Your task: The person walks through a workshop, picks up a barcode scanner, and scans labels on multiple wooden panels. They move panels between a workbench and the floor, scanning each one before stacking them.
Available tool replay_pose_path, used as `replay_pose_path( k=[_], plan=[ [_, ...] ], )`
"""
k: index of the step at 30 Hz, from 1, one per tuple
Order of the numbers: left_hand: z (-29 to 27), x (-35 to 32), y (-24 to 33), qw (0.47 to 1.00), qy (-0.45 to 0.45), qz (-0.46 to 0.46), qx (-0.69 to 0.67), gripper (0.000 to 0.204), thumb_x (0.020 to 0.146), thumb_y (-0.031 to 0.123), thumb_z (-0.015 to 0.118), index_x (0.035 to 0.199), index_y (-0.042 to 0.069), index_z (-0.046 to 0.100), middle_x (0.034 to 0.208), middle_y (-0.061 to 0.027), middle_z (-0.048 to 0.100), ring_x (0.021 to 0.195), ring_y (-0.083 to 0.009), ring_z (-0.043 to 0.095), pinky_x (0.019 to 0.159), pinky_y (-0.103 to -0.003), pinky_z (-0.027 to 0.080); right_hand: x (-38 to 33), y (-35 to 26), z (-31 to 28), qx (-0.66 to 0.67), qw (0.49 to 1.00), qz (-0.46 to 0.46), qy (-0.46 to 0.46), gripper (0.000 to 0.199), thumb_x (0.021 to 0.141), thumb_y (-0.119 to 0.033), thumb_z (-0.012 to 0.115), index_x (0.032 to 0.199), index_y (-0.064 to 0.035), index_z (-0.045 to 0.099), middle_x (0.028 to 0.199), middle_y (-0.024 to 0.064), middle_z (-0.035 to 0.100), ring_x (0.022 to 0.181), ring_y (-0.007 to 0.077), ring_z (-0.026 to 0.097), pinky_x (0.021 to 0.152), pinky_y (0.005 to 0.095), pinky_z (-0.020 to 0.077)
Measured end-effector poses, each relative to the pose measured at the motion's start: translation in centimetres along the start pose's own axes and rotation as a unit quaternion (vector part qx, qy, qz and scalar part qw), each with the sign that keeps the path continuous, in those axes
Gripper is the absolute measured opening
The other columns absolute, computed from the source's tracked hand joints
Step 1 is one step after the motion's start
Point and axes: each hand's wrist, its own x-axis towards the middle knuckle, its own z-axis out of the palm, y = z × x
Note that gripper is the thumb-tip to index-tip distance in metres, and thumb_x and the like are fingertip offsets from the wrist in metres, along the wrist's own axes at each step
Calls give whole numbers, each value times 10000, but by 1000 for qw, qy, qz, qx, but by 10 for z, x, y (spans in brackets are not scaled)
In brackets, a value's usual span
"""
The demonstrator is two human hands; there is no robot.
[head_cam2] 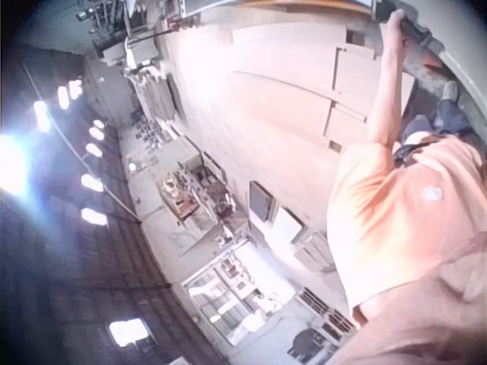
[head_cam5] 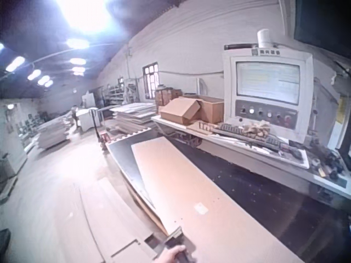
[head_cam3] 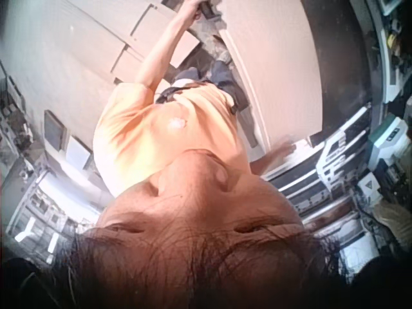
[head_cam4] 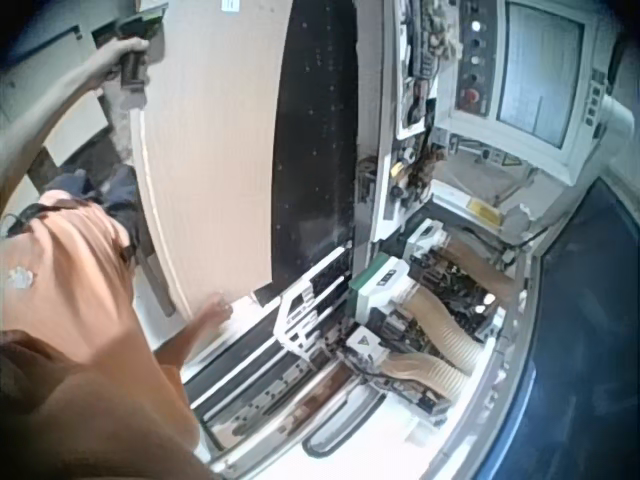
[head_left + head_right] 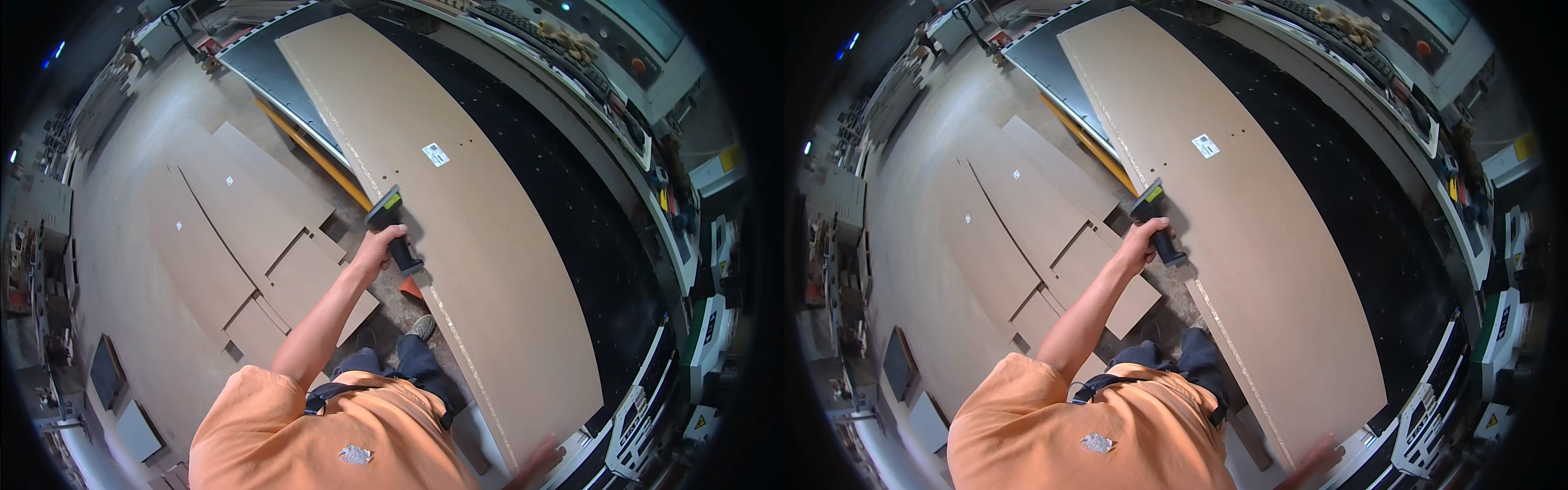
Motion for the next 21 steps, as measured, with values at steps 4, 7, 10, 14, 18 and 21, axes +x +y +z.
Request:
replay_pose_path(
  k=[4,7,10,14,18,21],
  plan=[
    [-4,-4,3,992,63,111,5,277,791,331,695,763,65,626,590,10,536,378,-95,416,347,-263,282,-7,-11,4,16,977,-207,53,657,923,-432,608,1301,95,502,1325,268,516,1223,427,503,1014,496,425],
    [-8,-9,-11,989,77,127,-9,257,777,303,702,757,59,626,606,9,548,402,-98,444,360,-279,287,12,-25,11,-9,959,-277,66,554,989,-346,534,1332,85,471,1396,250,458,1290,413,432,1083,489,353],
    [-24,-23,-31,983,90,156,-24,227,774,246,707,793,35,626,686,-6,574,569,-102,514,507,-287,413,41,-23,16,-16,948,-295,121,541,1002,-354,502,1319,84,490,1370,250,489,1243,420,472,1036,493,389],
    [-57,-63,-43,983,106,145,-34,216,769,239,698,788,38,623,700,-23,578,587,-111,525,531,-285,432,46,-19,11,-60,874,-414,249,390,968,-279,568,1137,71,601,1093,274,627,955,400,633,844,519,500],
    [-77,-113,-37,986,127,109,-18,241,766,270,696,748,39,625,670,-29,574,555,-112,520,508,-280,409,13,-39,-8,-5,897,-442,15,296,1007,-170,495,1014,86,643,875,283,656,778,425,625,717,502,512],
    [-82,-129,-47,983,130,127,-27,241,769,263,697,760,32,629,687,-28,580,586,-114,528,537,-285,423,-24,-85,-13,15,874,-473,-110,448,1039,-286,453,994,108,661,901,305,670,810,452,623,750,503,498]
  ],
)
